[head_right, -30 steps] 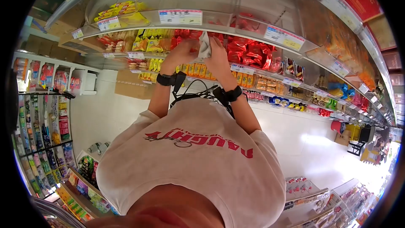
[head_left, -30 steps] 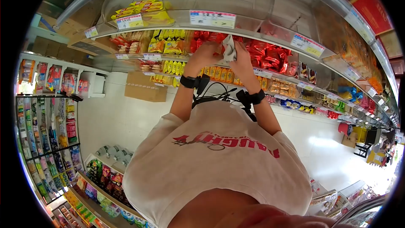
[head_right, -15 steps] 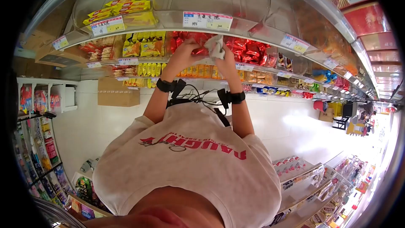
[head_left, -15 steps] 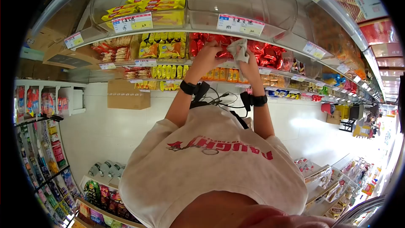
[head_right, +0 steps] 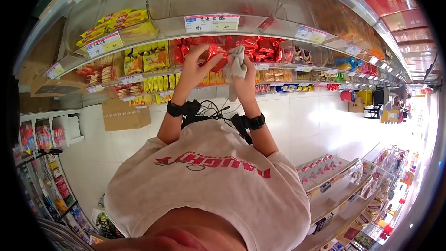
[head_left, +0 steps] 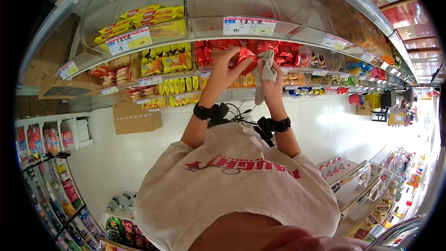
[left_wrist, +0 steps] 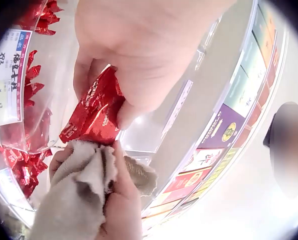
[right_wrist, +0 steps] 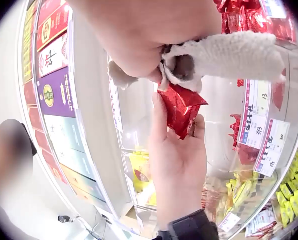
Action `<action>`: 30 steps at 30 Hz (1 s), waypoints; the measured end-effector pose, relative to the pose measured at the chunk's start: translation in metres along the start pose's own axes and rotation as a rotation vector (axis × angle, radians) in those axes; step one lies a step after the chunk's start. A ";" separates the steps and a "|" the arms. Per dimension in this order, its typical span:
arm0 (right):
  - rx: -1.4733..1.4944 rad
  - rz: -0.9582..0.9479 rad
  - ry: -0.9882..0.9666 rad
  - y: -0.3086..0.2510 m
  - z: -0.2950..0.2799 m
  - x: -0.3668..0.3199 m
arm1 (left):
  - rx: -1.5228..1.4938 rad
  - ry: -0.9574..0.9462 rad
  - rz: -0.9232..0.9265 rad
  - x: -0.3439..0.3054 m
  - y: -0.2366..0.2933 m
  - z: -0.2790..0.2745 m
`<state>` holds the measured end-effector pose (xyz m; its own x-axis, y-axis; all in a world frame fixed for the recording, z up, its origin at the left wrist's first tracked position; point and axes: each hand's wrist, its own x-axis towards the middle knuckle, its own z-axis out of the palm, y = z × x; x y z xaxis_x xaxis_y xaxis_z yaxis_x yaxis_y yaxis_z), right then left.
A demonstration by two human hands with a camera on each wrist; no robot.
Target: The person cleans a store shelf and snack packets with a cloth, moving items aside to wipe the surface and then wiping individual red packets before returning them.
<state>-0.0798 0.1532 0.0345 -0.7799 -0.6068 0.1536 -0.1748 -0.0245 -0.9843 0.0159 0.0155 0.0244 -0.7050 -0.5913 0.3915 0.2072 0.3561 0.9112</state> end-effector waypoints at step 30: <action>0.465 -0.147 0.350 -0.012 -0.173 -0.015 | 0.363 0.134 0.394 -0.005 0.086 0.199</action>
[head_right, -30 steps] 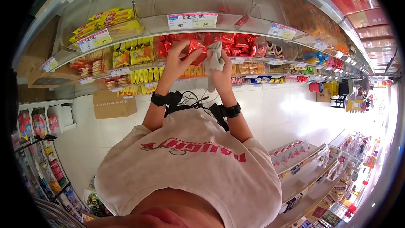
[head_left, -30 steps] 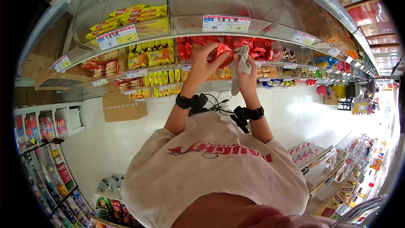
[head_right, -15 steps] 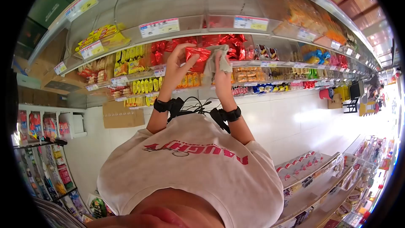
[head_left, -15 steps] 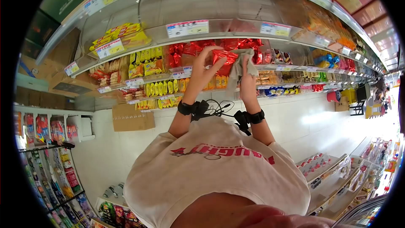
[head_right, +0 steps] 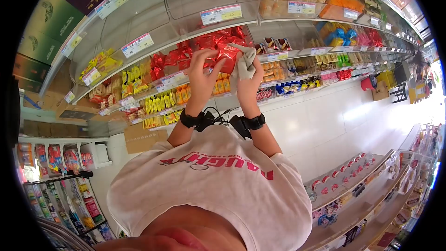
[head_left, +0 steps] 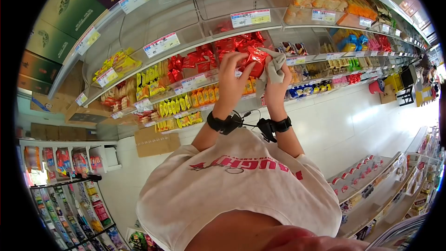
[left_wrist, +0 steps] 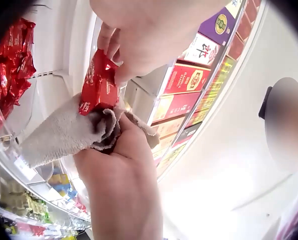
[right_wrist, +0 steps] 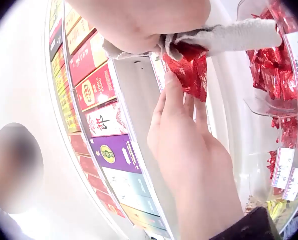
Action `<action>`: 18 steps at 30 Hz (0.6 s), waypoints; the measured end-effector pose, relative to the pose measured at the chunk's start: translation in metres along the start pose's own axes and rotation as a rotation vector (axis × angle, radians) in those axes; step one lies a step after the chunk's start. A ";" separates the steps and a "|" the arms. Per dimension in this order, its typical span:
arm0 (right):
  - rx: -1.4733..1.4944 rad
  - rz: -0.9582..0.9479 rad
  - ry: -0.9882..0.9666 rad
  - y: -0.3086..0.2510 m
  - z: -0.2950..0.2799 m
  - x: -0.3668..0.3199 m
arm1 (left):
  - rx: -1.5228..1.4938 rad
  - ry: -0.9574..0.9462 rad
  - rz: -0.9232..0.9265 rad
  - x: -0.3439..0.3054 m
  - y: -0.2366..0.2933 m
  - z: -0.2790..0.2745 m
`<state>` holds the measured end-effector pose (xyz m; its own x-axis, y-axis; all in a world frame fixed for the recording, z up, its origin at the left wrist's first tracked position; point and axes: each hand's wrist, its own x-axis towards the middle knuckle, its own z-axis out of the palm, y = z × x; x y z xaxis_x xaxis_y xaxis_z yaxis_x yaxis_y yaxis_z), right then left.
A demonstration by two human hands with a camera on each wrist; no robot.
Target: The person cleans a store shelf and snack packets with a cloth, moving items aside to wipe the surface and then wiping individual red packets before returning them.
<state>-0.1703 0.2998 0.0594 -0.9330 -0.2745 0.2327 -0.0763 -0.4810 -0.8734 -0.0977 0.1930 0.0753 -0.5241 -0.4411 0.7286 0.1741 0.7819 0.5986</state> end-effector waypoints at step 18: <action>0.372 0.548 -0.098 -0.013 -0.044 0.014 | -0.173 -0.155 -0.178 -0.006 0.017 0.037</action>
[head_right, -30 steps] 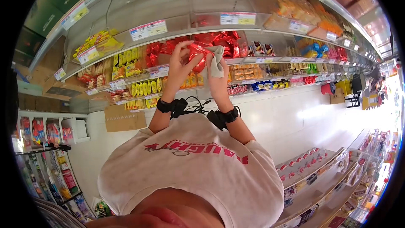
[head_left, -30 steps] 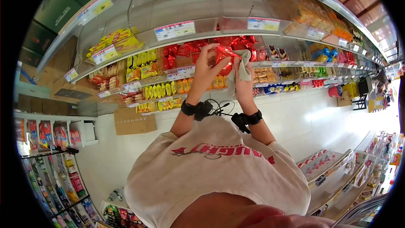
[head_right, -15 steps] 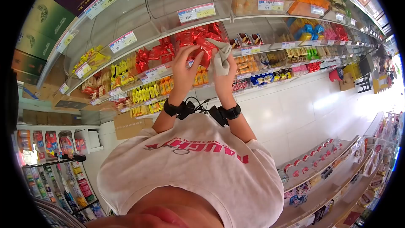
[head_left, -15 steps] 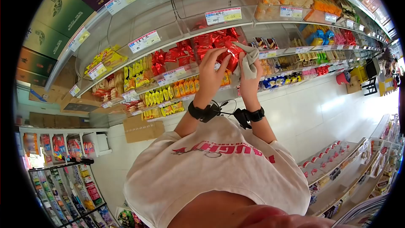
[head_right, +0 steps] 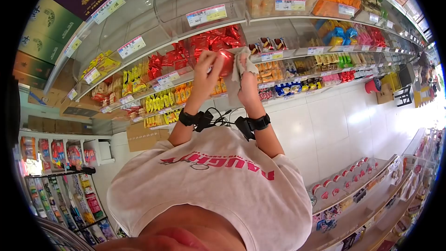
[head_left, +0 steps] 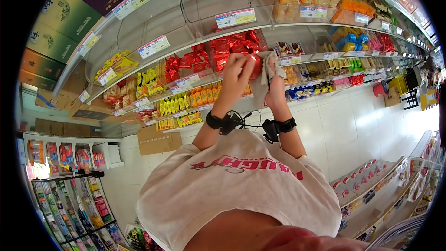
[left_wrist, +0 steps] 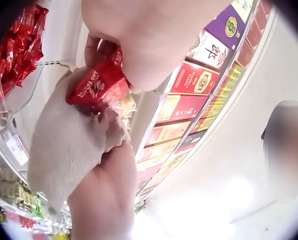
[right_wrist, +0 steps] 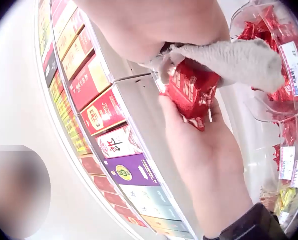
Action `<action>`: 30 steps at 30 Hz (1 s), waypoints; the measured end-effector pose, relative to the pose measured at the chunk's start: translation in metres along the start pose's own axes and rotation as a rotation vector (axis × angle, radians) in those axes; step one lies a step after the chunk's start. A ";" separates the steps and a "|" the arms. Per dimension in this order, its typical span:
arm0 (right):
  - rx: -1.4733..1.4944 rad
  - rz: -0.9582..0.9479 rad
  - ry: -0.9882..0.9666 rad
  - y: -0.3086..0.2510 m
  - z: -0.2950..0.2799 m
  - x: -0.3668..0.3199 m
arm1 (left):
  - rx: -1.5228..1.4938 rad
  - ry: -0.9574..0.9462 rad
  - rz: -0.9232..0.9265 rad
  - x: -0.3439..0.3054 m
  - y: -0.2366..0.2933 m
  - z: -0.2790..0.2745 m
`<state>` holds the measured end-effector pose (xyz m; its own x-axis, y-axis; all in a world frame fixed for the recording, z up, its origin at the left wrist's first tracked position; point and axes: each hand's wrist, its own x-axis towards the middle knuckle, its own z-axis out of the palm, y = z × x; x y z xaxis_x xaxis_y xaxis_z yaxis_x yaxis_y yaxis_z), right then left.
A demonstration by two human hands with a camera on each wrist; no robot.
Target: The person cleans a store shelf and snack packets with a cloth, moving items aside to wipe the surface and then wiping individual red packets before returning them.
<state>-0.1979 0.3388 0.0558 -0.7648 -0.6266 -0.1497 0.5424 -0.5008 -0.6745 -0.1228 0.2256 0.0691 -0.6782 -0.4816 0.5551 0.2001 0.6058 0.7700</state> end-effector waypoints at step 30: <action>-0.733 -0.578 -0.068 -0.015 -0.006 -0.034 | 0.097 0.055 0.146 -0.008 0.017 0.019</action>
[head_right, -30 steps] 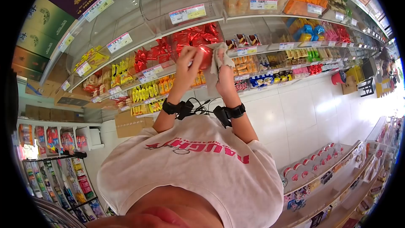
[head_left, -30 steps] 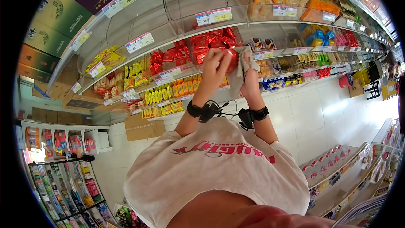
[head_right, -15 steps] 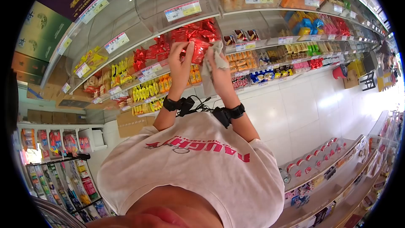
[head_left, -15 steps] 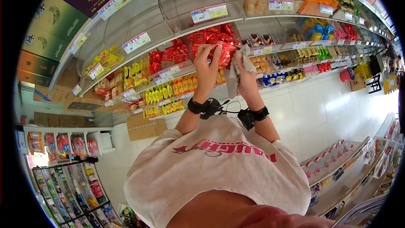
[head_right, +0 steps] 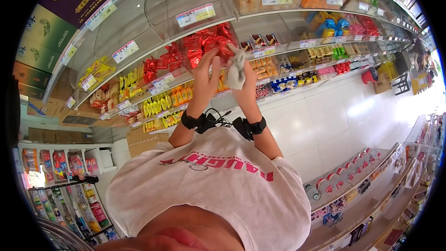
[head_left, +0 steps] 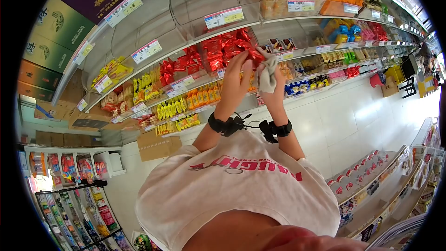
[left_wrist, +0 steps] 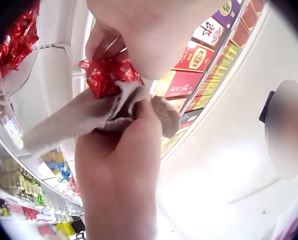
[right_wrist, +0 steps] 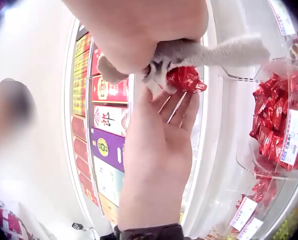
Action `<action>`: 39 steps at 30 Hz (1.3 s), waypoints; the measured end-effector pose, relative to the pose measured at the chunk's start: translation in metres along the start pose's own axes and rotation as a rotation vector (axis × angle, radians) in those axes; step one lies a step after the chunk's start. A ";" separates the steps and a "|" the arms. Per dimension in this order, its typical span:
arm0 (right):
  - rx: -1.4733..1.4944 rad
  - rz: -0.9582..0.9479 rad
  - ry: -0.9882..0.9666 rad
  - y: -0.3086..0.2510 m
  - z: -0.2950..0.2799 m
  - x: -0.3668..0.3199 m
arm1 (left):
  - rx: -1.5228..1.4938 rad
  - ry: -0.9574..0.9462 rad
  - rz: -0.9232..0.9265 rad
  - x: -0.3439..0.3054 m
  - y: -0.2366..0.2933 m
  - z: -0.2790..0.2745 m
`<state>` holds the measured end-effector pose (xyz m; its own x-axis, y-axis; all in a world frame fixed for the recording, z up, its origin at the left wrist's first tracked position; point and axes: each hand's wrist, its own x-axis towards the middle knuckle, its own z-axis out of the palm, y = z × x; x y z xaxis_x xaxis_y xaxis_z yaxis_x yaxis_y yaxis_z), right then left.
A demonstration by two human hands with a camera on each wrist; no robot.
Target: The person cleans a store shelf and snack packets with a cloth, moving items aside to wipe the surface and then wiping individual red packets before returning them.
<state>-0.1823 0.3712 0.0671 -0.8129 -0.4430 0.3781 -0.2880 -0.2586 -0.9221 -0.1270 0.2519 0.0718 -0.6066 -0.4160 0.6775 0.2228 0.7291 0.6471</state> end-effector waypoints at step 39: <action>0.310 0.307 0.005 0.031 0.037 -0.033 | -0.175 0.009 -0.426 -0.059 0.005 -0.047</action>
<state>-0.1463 0.3462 0.0292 -0.8398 -0.5354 0.0896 0.1320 -0.3616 -0.9229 -0.0542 0.2550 0.0513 -0.6656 -0.6638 0.3411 0.0813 0.3898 0.9173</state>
